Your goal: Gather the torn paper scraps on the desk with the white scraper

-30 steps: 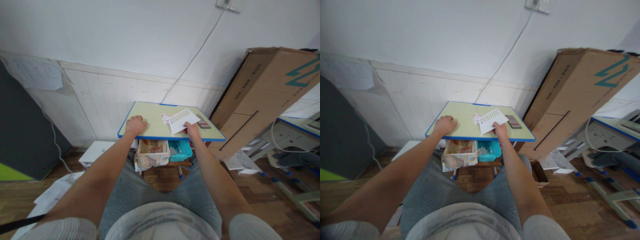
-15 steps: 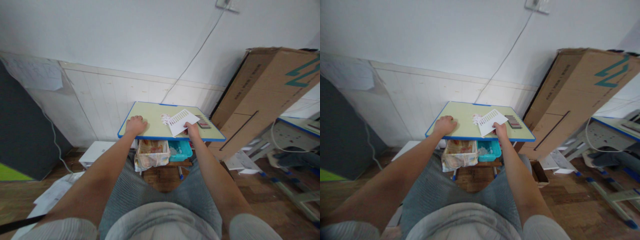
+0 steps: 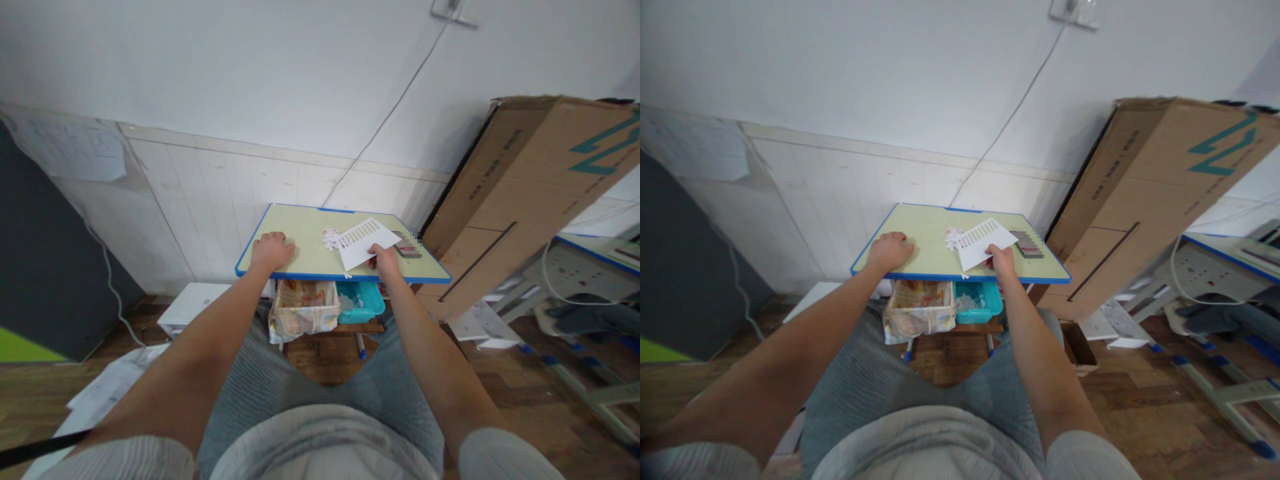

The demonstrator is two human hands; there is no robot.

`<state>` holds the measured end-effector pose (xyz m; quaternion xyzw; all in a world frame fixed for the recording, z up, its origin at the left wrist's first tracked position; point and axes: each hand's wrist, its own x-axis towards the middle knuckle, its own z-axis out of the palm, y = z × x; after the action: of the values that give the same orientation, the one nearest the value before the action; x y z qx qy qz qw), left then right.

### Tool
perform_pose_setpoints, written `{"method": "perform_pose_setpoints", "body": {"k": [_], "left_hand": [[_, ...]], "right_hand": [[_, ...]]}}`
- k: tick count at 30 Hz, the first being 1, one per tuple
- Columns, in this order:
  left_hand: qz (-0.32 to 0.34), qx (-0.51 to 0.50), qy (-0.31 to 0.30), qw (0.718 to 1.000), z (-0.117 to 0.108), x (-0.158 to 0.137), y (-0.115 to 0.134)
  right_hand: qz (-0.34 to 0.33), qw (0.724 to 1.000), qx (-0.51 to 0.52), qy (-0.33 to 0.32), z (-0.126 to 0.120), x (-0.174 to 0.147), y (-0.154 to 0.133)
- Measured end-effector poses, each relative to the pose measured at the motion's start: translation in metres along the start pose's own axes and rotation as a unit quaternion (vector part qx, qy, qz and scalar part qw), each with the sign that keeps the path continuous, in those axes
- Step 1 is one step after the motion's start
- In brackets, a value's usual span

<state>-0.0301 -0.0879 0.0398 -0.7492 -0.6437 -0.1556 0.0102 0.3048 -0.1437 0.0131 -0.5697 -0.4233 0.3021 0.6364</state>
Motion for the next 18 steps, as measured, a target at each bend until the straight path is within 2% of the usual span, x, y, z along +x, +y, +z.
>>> {"method": "perform_pose_setpoints", "body": {"k": [8, 18], "left_hand": [[0.002, -0.002, 0.0, 1.0, 0.0011, 0.0018, -0.001], [0.003, 0.002, 0.001, 1.0, 0.0031, 0.0029, -0.0024]], "right_hand": [[0.004, 0.999, -0.006, -0.035, 0.0018, -0.0011, 0.0001], [0.005, 1.0, -0.005, -0.026, 0.0012, -0.0022, -0.0009]]}}
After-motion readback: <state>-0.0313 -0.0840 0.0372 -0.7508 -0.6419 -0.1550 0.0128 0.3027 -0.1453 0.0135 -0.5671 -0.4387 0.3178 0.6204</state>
